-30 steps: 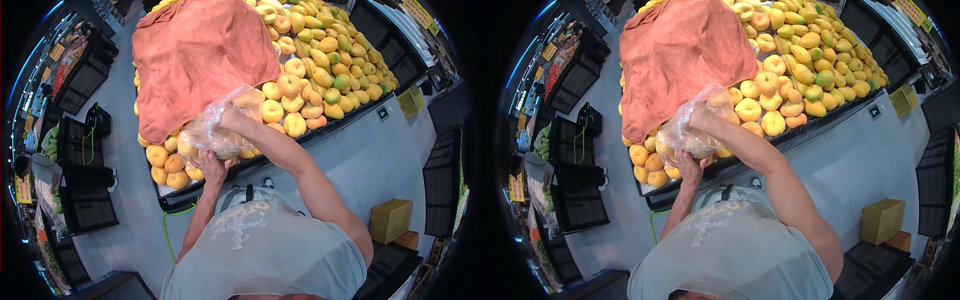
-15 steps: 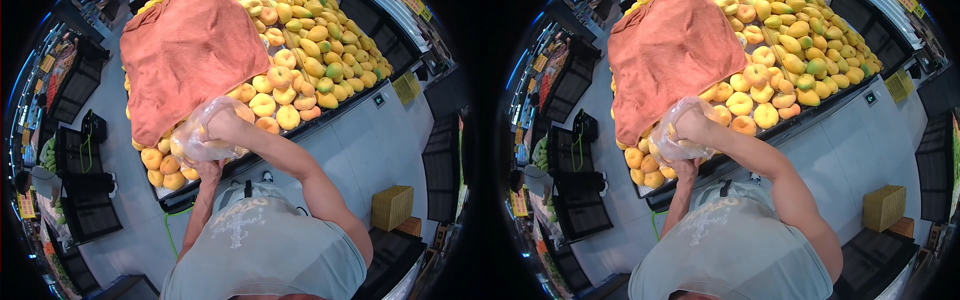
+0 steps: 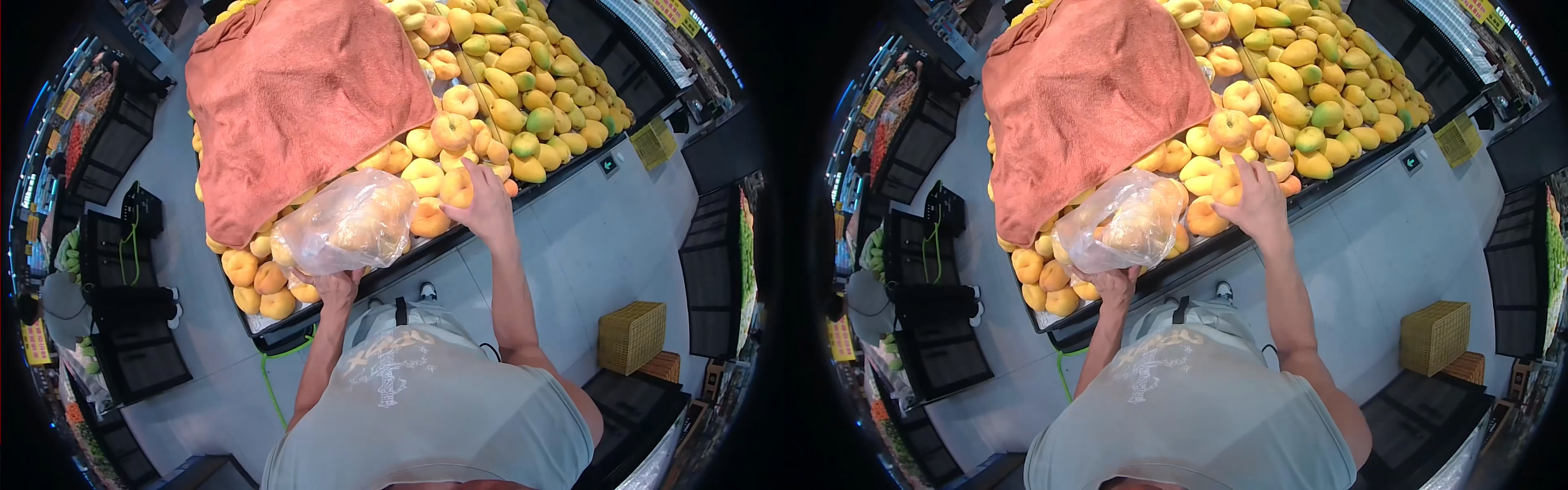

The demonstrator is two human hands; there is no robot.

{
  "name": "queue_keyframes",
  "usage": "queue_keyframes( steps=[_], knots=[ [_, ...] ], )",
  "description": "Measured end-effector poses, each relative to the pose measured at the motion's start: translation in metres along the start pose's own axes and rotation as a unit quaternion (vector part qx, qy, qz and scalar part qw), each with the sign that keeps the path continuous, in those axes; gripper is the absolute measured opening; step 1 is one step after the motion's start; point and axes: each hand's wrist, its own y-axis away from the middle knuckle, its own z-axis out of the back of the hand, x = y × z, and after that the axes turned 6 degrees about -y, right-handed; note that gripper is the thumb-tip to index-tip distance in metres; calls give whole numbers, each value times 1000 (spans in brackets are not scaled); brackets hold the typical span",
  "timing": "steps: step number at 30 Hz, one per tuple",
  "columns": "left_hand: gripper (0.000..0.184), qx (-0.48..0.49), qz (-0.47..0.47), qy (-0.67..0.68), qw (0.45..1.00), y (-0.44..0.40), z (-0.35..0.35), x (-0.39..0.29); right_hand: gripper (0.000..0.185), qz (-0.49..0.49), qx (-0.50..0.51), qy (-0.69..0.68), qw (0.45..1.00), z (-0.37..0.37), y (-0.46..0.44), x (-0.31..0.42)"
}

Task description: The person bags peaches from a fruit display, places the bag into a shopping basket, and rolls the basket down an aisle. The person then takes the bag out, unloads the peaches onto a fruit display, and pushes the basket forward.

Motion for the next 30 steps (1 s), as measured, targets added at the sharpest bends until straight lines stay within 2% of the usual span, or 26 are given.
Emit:
queue_keyframes(
  steps=[2, 4, 6, 8, 9, 14, 16, 17, 18, 20, 21, 23, 26, 28, 29, 30],
  knots=[
    [81, -11, 1, 5, 1000, 0, -3, -3, 80, -11, 12, 7, 1000, -12, -4, -24],
    [80, 28, 8, -21, 999, 3, -1, -5, 78, -18, 30, 11, 999, -25, -3, -44],
    [80, 25, 7, -17, 1000, 2, -1, -7, 78, 34, 16, 58, 998, -38, 1, -59],
    [81, 21, 7, -13, 1000, -1, 0, -8, 80, 23, 2, 64, 998, -44, 8, -70],
    [81, 18, 0, -9, 1000, -2, 2, -10, 82, 10, -15, 71, 997, -44, 11, -71],
    [82, 30, 19, -9, 999, 5, 0, -14, 82, -1, 24, 105, 994, -29, 14, -57],
    [84, 2, 17, 7, 1000, 1, 6, -20, 76, 58, -48, 69, 995, -17, 7, -35],
    [84, 3, 26, -2, 1000, 1, 5, -21, 46, 102, -105, -17, 989, -8, 2, -16],
    [85, 0, 15, 5, 1000, 3, 3, -21, 46, 110, -98, -24, 989, -4, 2, 0],
    [86, -3, 8, 8, 1000, 2, 2, -23, 23, 215, -116, -190, 951, 4, 6, 27],
    [88, 13, 17, 18, 1000, -1, 2, -25, 20, 261, -88, -269, 923, 9, 6, 60],
    [90, 28, 29, 25, 999, -1, 1, -29, 21, 325, 99, -330, 881, 0, 5, 85],
    [95, 16, 49, 57, 997, 2, 2, -34, 18, 362, 162, -301, 867, -43, -8, 101],
    [99, 74, 91, 49, 992, -2, 8, -39, 11, 324, 200, -182, 907, -68, -17, 97],
    [99, 73, 94, 48, 992, -1, 8, -41, 11, 326, 202, -182, 905, -76, -20, 93],
    [99, 57, 98, 71, 991, 0, 8, -42, 13, 271, 272, -95, 918, -80, -22, 92]
  ],
)
